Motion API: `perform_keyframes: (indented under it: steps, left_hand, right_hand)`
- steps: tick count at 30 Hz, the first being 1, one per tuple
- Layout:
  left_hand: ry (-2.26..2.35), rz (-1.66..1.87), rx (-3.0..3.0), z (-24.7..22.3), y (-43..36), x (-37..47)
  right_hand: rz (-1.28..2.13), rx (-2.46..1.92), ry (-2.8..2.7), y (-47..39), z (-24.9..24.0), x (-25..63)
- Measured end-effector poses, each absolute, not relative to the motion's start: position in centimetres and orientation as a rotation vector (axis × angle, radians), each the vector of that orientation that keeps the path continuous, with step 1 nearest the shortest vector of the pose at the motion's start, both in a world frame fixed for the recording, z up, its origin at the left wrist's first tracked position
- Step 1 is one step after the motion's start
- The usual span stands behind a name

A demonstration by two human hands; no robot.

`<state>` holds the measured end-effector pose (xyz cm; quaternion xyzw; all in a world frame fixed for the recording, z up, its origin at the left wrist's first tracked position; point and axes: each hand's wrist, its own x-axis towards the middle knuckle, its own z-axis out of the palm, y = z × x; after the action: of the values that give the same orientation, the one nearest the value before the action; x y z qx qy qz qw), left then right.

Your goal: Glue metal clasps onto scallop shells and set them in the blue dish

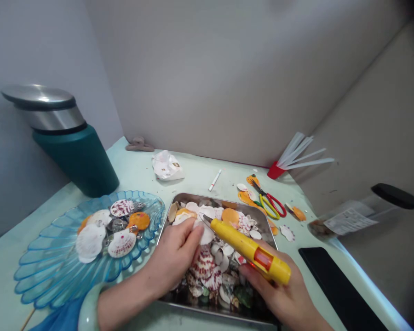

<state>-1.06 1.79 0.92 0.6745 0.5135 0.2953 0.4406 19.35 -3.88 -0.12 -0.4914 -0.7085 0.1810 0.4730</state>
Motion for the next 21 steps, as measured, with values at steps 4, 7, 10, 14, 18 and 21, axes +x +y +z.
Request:
perform_keyframes:
  steps: [4,7,10,14,18,21]
  left_hand:
    - [1.284,0.747,1.587,0.4,2.1,-1.3]
    - [1.259,0.771,1.512,0.1,2.2,-1.4]
    - [1.246,0.805,1.492,0.3,2.1,-1.4]
    - [1.252,0.822,1.539,0.7,2.0,-1.4]
    - [1.238,0.85,1.61,0.9,1.8,-1.4]
    - [1.222,0.876,1.643,1.0,1.6,-1.4]
  right_hand:
    - [0.451,-1.285,-1.69,-3.8,-0.2,19.7]
    - [0.402,-1.425,-1.718,-3.5,0.0,20.7]
    - [0.318,-1.622,-1.811,-3.3,0.5,22.0]
    - [0.161,-1.763,-2.002,-3.6,0.9,22.8]
    - [-0.01,-1.852,-2.296,-3.9,1.0,21.8]
    - [-0.095,-1.859,-2.427,-3.9,1.7,21.1]
